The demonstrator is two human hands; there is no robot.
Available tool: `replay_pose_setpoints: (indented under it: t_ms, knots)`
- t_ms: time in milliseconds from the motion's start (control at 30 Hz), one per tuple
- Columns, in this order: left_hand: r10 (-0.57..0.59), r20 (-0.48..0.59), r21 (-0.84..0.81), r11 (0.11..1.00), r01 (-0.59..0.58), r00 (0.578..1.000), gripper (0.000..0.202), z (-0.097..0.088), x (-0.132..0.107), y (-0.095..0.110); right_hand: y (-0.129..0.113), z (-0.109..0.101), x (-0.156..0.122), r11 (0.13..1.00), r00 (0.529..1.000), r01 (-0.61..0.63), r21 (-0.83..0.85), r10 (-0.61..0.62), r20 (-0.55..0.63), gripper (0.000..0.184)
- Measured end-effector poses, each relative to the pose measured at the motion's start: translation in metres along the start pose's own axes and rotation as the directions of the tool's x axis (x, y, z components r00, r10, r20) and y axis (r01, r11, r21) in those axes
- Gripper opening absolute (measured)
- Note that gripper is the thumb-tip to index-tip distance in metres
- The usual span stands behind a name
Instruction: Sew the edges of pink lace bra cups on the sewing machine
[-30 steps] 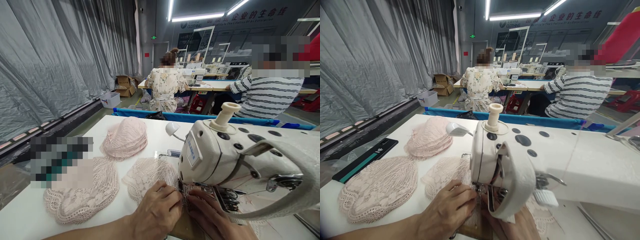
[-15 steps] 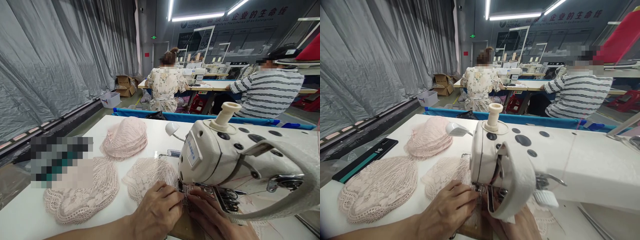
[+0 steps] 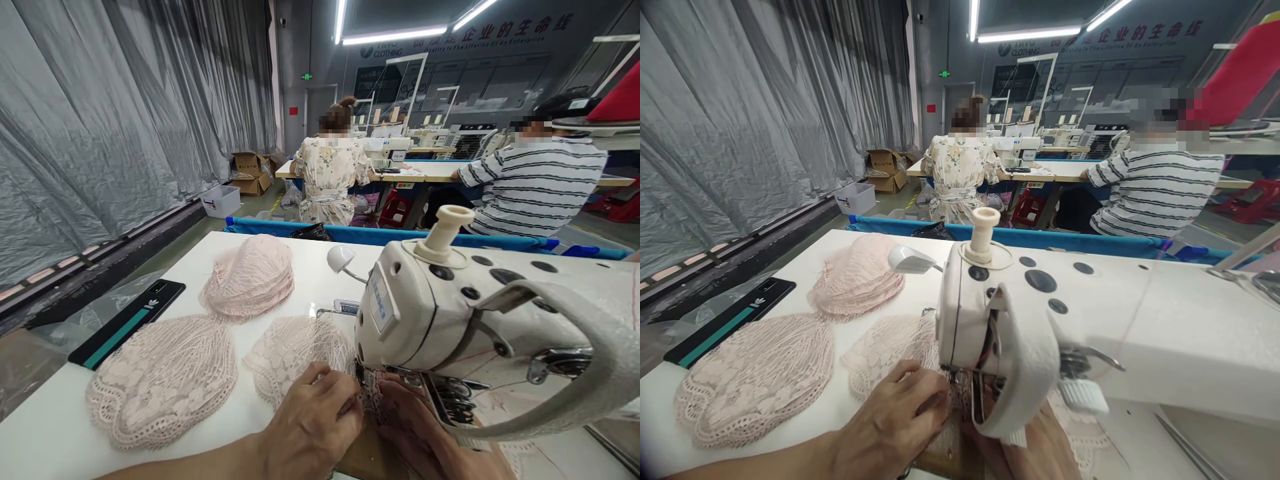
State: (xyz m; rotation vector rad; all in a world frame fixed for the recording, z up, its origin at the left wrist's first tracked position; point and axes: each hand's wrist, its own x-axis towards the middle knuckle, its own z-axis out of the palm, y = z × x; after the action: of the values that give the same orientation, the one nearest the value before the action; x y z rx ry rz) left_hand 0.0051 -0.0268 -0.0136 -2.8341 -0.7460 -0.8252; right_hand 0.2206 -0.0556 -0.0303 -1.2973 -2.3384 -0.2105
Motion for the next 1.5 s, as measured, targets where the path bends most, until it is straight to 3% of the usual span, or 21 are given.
replay_pose_setpoints:
  t_ms: [267, 600, 933, 1233, 1500]
  knots:
    - [0.025, -0.005, 0.034, 0.999, -0.025, 1.0, 0.015, 0.0, 0.002, 0.0, 0.002, 0.002, -0.003, 0.995, 0.995, 0.084, -0.044, -0.086, -0.046, 0.029]
    - [0.004, -0.01, 0.023, 1.0, -0.004, 1.0, 0.02, 0.001, 0.003, 0.004, 0.005, 0.008, -0.006, 0.981, 0.991, 0.129, -0.147, -0.133, -0.019, 0.032]
    - [0.007, -0.038, 0.078, 0.997, -0.004, 0.999, 0.019, 0.001, 0.005, 0.005, 0.004, 0.009, -0.007, 0.99, 0.996, 0.085, -0.112, -0.084, 0.014, 0.031]
    - [0.01, -0.099, 0.087, 0.996, -0.002, 0.995, 0.023, 0.003, 0.007, 0.007, -0.001, 0.003, 0.004, 0.977, 0.987, 0.134, -0.166, -0.147, -0.069, 0.035]
    - [0.003, -0.101, 0.1, 0.995, 0.007, 0.995, 0.023, 0.003, 0.008, 0.007, 0.002, 0.003, -0.001, 0.971, 0.99, 0.136, -0.196, -0.142, -0.02, 0.03]
